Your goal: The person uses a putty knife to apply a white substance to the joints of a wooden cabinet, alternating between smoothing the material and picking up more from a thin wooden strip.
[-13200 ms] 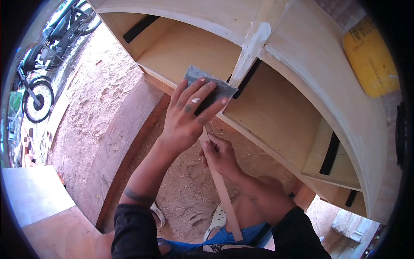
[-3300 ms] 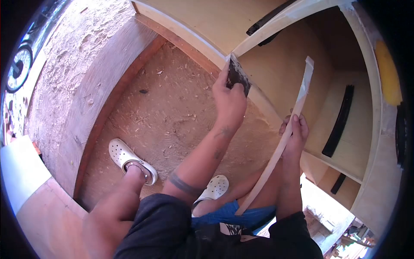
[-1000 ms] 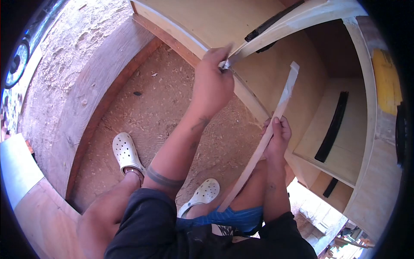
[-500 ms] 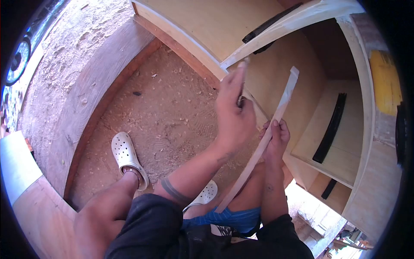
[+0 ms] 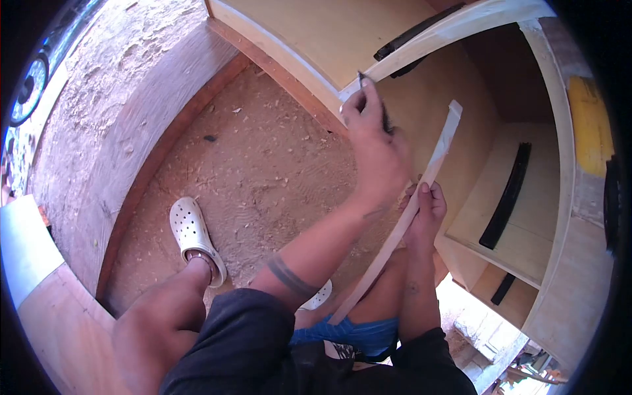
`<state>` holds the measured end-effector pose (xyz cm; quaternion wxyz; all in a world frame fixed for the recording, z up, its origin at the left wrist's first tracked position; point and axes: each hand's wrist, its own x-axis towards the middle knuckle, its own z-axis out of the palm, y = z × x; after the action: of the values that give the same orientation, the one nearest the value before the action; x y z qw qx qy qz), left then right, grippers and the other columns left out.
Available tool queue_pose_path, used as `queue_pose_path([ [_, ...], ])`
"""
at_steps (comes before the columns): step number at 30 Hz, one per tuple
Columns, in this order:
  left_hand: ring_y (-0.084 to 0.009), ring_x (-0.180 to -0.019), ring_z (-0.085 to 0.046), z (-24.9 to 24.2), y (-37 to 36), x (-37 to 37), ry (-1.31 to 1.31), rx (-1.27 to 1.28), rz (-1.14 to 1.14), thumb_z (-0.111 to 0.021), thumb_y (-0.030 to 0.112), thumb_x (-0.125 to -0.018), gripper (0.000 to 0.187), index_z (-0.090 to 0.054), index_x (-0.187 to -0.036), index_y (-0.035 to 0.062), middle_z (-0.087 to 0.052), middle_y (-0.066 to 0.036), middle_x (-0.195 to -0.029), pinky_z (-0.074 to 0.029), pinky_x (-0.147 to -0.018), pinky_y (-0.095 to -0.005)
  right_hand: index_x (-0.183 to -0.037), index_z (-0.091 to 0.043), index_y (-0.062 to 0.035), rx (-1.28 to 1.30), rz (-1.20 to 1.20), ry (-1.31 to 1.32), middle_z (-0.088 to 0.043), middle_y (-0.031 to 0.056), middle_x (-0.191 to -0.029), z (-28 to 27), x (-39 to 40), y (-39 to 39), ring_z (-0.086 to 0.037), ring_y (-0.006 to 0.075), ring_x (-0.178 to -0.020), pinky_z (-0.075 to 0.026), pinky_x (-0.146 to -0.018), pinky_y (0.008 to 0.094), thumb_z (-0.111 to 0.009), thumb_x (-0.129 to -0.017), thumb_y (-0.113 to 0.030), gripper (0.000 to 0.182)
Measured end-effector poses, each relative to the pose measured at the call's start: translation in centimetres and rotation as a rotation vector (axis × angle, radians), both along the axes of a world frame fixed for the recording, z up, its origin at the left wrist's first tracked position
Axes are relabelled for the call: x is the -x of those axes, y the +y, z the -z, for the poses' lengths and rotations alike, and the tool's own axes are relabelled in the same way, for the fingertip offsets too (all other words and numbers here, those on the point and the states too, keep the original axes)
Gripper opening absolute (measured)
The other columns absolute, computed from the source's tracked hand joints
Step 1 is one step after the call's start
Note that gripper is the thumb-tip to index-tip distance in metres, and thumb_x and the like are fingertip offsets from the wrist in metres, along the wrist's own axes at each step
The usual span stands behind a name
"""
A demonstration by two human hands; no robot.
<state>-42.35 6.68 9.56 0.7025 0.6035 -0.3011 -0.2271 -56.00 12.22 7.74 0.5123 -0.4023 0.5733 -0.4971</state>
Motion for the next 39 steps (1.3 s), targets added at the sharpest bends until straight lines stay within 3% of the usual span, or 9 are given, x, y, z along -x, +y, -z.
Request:
queue_pose_path([
  [7, -0.0264, -0.095, -0.055, -2.4, 2.6, -1.4, -0.162, 0.141, 0.032, -0.040, -0.014, -0.067, 0.061, -0.047, -0.127, -0.0036, -0.053, -0.019, -0.106, -0.045, -0.081, -0.0315, -0.090, -0.052, -0.0029, 0.063, -0.040, 0.029, -0.058, 0.0058, -0.069, 1.1, 0.2, -0.4, -0.052, 0.0099, -0.053, -0.042, -0.048, 0.0213, -0.054, -0.092, -0.018, 0.016],
  [11, -0.0207, -0.091, -0.053, 2.3, 1.6, -3.0, 0.424, -0.088, 0.155, -0.044, -0.012, -0.071, 0.056, -0.047, -0.126, -0.0055, -0.051, -0.017, -0.105, -0.046, -0.074, -0.0298, -0.095, -0.053, -0.0040, 0.005, -0.025, 0.019, -0.057, 0.0046, -0.070, 0.5, -0.2, -0.5, -0.053, 0.0088, -0.052, -0.043, -0.046, 0.0200, -0.055, -0.091, -0.018, 0.015],
  [14, -0.0190, -0.087, -0.053, 0.3, 0.8, -3.0, 0.382, -0.115, 0.171, -0.045, -0.011, -0.072, 0.052, -0.049, -0.123, -0.0070, -0.054, -0.015, -0.099, -0.045, -0.073, -0.0291, -0.092, -0.052, -0.0033, 0.002, -0.022, 0.014, -0.057, 0.0056, -0.069, 0.5, -0.5, -0.3, -0.052, 0.0102, -0.051, -0.043, -0.045, 0.0218, -0.054, -0.091, -0.018, 0.014],
  [17, -0.0145, -0.089, -0.056, -2.2, 1.1, -2.8, 0.202, 0.063, 0.111, -0.042, -0.011, -0.071, 0.053, -0.051, -0.122, -0.0050, -0.059, -0.013, -0.098, -0.045, -0.079, -0.0268, -0.090, -0.052, -0.0028, -0.010, -0.059, 0.047, -0.057, 0.0062, -0.067, 0.5, -0.8, -0.1, -0.052, 0.0115, -0.050, -0.044, -0.046, 0.0231, -0.054, -0.091, -0.017, 0.015],
  [23, -0.0282, -0.102, -0.059, -4.6, 3.7, -4.7, -0.276, 0.215, 0.509, -0.044, -0.015, -0.064, 0.061, -0.058, -0.119, 0.0051, -0.059, -0.018, -0.107, -0.045, -0.085, -0.0319, -0.089, -0.052, -0.0024, 0.036, -0.078, 0.100, -0.059, 0.0067, -0.068, -0.3, -1.3, 0.2, -0.055, 0.0119, -0.051, -0.046, -0.047, 0.0240, -0.054, -0.092, -0.016, 0.014],
  [29, -0.0329, -0.096, -0.058, -4.4, 2.0, -7.7, -0.784, -0.003, 0.793, -0.050, -0.013, -0.066, 0.049, -0.063, -0.109, 0.0063, -0.062, -0.014, -0.104, -0.047, -0.083, -0.0401, -0.092, -0.052, 0.0001, 0.008, -0.148, 0.040, -0.062, 0.0087, -0.073, -1.0, -2.8, 1.5, -0.057, 0.0116, -0.053, -0.048, -0.047, 0.0247, -0.054, -0.092, -0.015, 0.015],
  [35, -0.0331, -0.097, -0.058, -6.3, 1.7, -7.4, -1.039, -0.070, 0.913, -0.049, -0.015, -0.064, 0.052, -0.063, -0.109, 0.0063, -0.062, -0.015, -0.106, -0.048, -0.084, -0.0391, -0.093, -0.052, 0.0010, 0.033, -0.147, 0.083, -0.062, 0.0098, -0.073, -2.0, -3.8, 1.9, -0.059, 0.0113, -0.054, -0.048, -0.048, 0.0243, -0.053, -0.092, -0.013, 0.014],
  [38, -0.0289, -0.103, -0.058, -5.5, 2.2, -9.3, -0.551, 0.023, 1.190, -0.045, -0.018, -0.063, 0.054, -0.063, -0.109, 0.0041, -0.062, -0.017, -0.107, -0.047, -0.087, -0.0352, -0.092, -0.052, 0.0013, 0.049, -0.115, 0.103, -0.062, 0.0102, -0.072, -1.8, -3.7, 1.5, -0.058, 0.0114, -0.053, -0.048, -0.047, 0.0248, -0.052, -0.092, -0.012, 0.014],
  [39, -0.0300, -0.104, -0.058, -4.9, 2.7, -10.2, -0.446, 0.055, 1.088, -0.044, -0.017, -0.063, 0.053, -0.061, -0.110, 0.0026, -0.061, -0.017, -0.108, -0.045, -0.089, -0.0361, -0.092, -0.052, 0.0013, 0.062, -0.119, 0.114, -0.062, 0.0103, -0.072, -1.4, -3.3, 1.3, -0.058, 0.0116, -0.052, -0.048, -0.046, 0.0250, -0.052, -0.092, -0.012, 0.013],
])
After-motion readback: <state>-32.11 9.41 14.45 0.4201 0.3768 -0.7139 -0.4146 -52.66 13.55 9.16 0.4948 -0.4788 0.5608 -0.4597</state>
